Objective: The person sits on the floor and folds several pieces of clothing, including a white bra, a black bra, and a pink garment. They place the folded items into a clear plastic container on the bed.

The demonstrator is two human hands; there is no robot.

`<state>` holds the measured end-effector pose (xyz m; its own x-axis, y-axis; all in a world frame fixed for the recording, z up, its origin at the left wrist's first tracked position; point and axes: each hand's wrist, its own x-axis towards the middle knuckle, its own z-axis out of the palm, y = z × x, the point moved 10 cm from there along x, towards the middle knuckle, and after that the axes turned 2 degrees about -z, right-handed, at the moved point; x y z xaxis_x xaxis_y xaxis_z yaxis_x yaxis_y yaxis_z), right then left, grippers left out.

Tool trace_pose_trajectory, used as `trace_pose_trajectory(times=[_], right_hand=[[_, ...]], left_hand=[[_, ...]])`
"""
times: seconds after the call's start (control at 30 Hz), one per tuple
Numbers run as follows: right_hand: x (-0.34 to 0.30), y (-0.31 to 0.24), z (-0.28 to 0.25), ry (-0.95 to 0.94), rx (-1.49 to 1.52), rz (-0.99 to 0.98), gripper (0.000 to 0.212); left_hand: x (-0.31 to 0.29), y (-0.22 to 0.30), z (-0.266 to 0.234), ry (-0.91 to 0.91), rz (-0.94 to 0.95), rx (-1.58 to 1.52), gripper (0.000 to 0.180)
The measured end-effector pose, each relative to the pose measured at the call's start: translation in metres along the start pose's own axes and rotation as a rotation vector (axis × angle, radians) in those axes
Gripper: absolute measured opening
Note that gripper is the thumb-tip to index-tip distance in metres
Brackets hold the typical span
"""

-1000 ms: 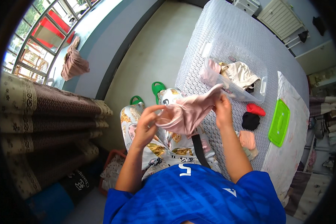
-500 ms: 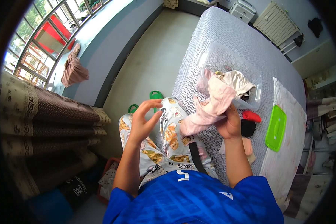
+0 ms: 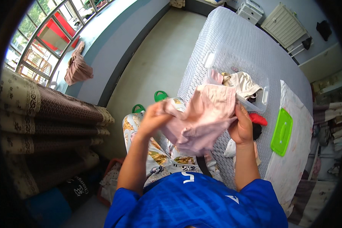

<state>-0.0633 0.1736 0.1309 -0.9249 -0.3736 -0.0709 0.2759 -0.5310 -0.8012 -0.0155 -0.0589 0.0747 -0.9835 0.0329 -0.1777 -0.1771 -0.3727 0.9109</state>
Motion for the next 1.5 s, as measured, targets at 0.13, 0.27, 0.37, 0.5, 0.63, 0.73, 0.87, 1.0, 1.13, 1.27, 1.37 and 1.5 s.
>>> trace_pose_trajectory(times=[0.13, 0.27, 0.37, 0.5, 0.63, 0.73, 0.87, 1.0, 1.13, 1.27, 1.37, 1.5], right_hand=[[-0.028, 0.028, -0.016, -0.24, 0.167, 0.278, 0.037], [-0.069, 0.043, -0.017, -0.233, -0.105, 0.401, 0.045], [-0.086, 0.026, -0.006, -0.331, -0.138, 0.37, 0.063], [-0.093, 0.027, -0.053, -0.188, -0.096, 0.311, 0.06], [-0.093, 0.064, -0.131, 0.075, -0.392, 0.449, 0.044], [-0.111, 0.099, -0.225, 0.101, -0.948, 0.459, 0.033], [-0.095, 0.063, -0.182, 0.171, -1.272, 0.245, 0.035], [-0.072, 0.057, -0.059, -0.248, -1.304, -0.031, 0.036], [-0.089, 0.1, 0.026, -0.677, -1.305, -0.071, 0.041], [-0.102, 0.125, 0.036, -0.851, -1.481, -0.113, 0.044], [-0.093, 0.115, 0.023, -0.701, -1.395, -0.12, 0.037], [-0.082, 0.116, -0.03, -0.311, -1.059, 0.284, 0.015]], left_hand=[[-0.014, 0.055, -0.036, 0.014, 0.079, 0.079, 0.016], [-0.032, 0.12, -0.008, -0.155, 0.178, 0.438, 0.023], [-0.043, 0.157, 0.039, -0.458, 0.324, 0.511, 0.034], [-0.006, 0.149, 0.073, -0.55, 0.371, 0.807, 0.034], [0.057, 0.094, 0.061, -0.045, 0.377, 1.044, 0.035], [0.05, 0.035, 0.056, -0.142, 0.395, 0.879, 0.037], [-0.018, -0.054, 0.03, -0.311, 0.156, 0.921, 0.024], [-0.061, -0.094, -0.008, -0.097, -0.059, 0.784, 0.016], [-0.071, -0.111, -0.025, 0.035, -0.145, 0.733, 0.014], [-0.076, -0.09, 0.012, -0.267, 0.042, 0.753, 0.018], [-0.092, -0.082, 0.043, -0.486, 0.182, 0.781, 0.037], [-0.1, -0.088, 0.046, -0.303, 0.191, 1.049, 0.04]])
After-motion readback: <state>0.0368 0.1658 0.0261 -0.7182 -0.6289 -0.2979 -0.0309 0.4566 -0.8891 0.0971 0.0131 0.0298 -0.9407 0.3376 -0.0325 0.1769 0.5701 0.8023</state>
